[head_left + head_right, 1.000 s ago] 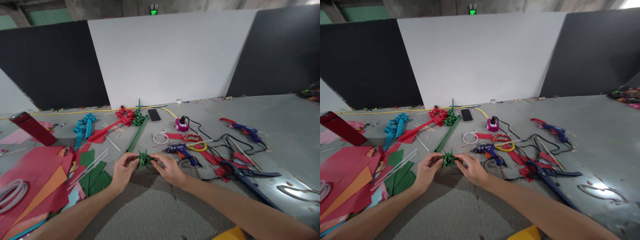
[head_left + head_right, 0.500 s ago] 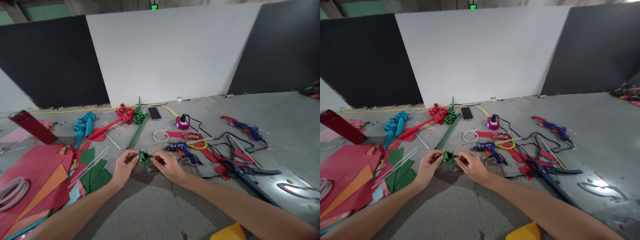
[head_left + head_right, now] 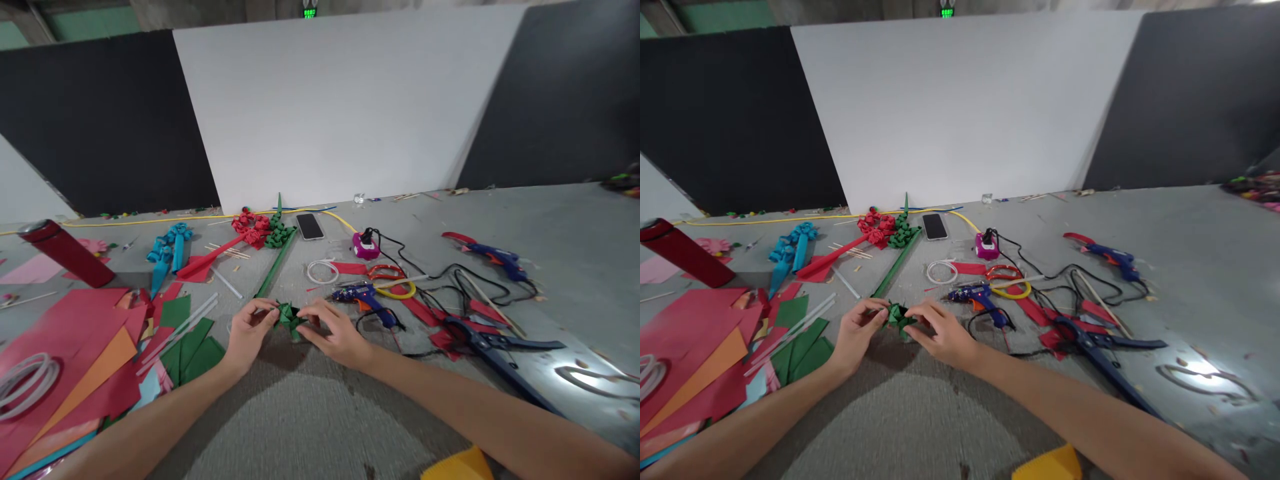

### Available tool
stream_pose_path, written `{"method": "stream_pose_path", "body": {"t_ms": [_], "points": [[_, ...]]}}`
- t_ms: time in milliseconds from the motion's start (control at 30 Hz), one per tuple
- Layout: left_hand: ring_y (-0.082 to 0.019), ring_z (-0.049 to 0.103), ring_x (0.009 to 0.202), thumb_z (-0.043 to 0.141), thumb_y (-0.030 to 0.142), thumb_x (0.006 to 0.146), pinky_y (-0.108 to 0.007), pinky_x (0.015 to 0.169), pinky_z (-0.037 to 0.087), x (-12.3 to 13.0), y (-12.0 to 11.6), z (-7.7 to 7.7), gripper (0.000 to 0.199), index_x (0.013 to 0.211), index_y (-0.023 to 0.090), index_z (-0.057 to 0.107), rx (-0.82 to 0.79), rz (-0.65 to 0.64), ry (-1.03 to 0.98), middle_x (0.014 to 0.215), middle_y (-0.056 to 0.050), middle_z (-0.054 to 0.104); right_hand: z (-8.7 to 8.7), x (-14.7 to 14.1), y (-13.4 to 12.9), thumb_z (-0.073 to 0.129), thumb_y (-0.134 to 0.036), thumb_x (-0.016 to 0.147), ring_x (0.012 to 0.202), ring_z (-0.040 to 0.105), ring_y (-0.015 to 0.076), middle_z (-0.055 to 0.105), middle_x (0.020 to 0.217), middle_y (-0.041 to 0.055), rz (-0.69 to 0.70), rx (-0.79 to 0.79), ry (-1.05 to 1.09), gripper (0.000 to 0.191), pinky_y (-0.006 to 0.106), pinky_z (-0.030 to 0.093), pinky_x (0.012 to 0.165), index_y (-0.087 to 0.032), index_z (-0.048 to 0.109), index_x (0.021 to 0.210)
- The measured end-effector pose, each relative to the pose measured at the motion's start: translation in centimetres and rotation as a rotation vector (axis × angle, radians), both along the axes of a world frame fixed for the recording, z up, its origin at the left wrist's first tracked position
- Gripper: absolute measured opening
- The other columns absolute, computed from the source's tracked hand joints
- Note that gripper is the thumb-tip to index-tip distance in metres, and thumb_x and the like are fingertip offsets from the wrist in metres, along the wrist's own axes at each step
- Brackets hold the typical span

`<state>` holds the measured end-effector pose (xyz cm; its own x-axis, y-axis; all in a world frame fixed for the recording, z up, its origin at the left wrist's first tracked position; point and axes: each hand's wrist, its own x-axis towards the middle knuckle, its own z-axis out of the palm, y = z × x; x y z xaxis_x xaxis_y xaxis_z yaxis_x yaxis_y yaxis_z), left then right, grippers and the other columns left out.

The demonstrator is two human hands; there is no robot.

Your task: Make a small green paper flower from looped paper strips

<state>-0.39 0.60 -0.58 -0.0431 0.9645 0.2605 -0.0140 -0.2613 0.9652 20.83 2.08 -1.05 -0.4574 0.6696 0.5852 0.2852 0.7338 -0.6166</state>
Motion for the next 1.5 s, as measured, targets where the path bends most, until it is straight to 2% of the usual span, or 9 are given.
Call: {"method": "stream_pose_path", "body": {"t_ms": [167, 367, 500, 867, 1000, 1233, 1333, 1400, 1500], "points": [[-0.02, 0.068, 0.091, 0.075, 0.038, 0.079, -0.031, 0.078, 0.056, 0.1, -0.2, 0.2, 0.023, 0.081, 0.016, 0.07, 0.025, -0.007, 0.06, 0.098, -0.011, 0.072, 0.0, -0.1, 0.0, 0.058, -0.03, 0.096, 0.078, 0.06, 0.0164, 0.063, 0.087, 0.0039, 0.043, -0.012, -0.002, 0.012, 0.029, 0.051, 0.075, -0.023, 0.061, 0.106], [-0.02, 0.068, 0.093, 0.075, 0.034, 0.081, -0.031, 0.081, 0.055, 0.2, -0.5, 0.2, 0.02, 0.078, 0.016, 0.069, 0.103, -0.001, 0.097, 0.098, -0.011, 0.071, 0.4, -0.1, -0.2, 0.058, -0.032, 0.096, 0.075, 0.058, 0.0165, 0.059, 0.083, 0.0038, -0.027, 0.018, 0.005, 0.014, 0.029, 0.05, 0.071, -0.022, 0.061, 0.105], [-0.021, 0.068, 0.094, 0.074, 0.03, 0.082, -0.033, 0.084, 0.056, 0.4, -0.8, 0.2, 0.016, 0.076, 0.016, 0.068, 0.177, -0.033, 0.149, 0.097, -0.012, 0.07, 0.4, -0.1, -0.2, 0.057, -0.031, 0.097, 0.075, 0.058, 0.0162, 0.06, 0.084, 0.004, -0.009, 0.054, 0.018, 0.013, 0.028, 0.051, 0.072, -0.022, 0.062, 0.106], [-0.018, 0.066, 0.089, 0.067, 0.023, 0.086, -0.029, 0.077, 0.056, 0.6, -1.5, 0.7, 0.02, 0.069, 0.017, 0.058, 0.243, -0.066, 0.265, 0.097, -0.011, 0.063, 1.1, -0.3, -0.6, 0.053, -0.019, 0.094, 0.074, 0.056, 0.0174, 0.056, 0.081, 0.0039, -0.005, 0.095, 0.024, 0.009, 0.03, 0.049, 0.068, -0.022, 0.061, 0.096], [-0.018, 0.065, 0.091, 0.066, 0.019, 0.086, -0.029, 0.079, 0.054, 0.5, -1.6, 0.5, 0.017, 0.071, 0.017, 0.058, 0.275, -0.083, 0.327, 0.099, -0.012, 0.063, 0.9, -0.3, -0.5, 0.056, -0.022, 0.092, 0.082, 0.056, 0.02, 0.055, 0.085, 0.0054, -0.027, 0.126, -0.02, 0.007, 0.033, 0.049, 0.074, -0.022, 0.06, 0.097], [-0.019, 0.063, 0.091, 0.063, 0.02, 0.088, -0.029, 0.08, 0.052, 0.5, -1.9, 0.7, 0.018, 0.072, 0.017, 0.056, 0.288, -0.076, 0.389, 0.099, -0.01, 0.061, 0.3, -0.2, -0.1, 0.056, -0.023, 0.095, 0.078, 0.053, 0.0181, 0.052, 0.083, 0.004, -0.056, 0.173, -0.017, 0.008, 0.031, 0.046, 0.069, -0.023, 0.064, 0.095], [-0.018, 0.062, 0.089, 0.059, 0.022, 0.092, -0.03, 0.081, 0.051, 0.4, -1.8, 0.9, 0.014, 0.079, 0.018, 0.059, 0.288, -0.01, 0.447, 0.094, -0.008, 0.059, 0.3, -0.3, 0.0, 0.055, -0.019, 0.094, 0.079, 0.053, 0.0185, 0.052, 0.083, 0.0042, -0.047, 0.177, -0.016, 0.012, 0.032, 0.047, 0.071, -0.022, 0.066, 0.097], [-0.017, 0.06, 0.087, 0.058, 0.024, 0.093, -0.03, 0.081, 0.051, 0.2, -1.7, 0.8, 0.007, 0.094, 0.019, 0.063, 0.299, 0.052, 0.512, 0.097, -0.007, 0.056, 0.2, -0.3, 0.1, 0.055, -0.018, 0.093, 0.079, 0.054, 0.0185, 0.052, 0.084, 0.0043, -0.033, 0.173, -0.032, 0.013, 0.032, 0.047, 0.072, -0.022, 0.066, 0.098], [-0.018, 0.058, 0.094, 0.057, 0.025, 0.094, -0.033, 0.088, 0.05, 0.1, -1.6, 0.4, 0.023, 0.117, 0.025, 0.063, 0.338, 0.018, 0.646, 0.109, -0.008, 0.052, 0.0, -0.3, 0.2, 0.055, -0.017, 0.093, 0.081, 0.054, 0.0185, 0.054, 0.085, 0.0047, -0.008, 0.177, -0.091, 0.013, 0.031, 0.048, 0.073, -0.022, 0.066, 0.1]]}}
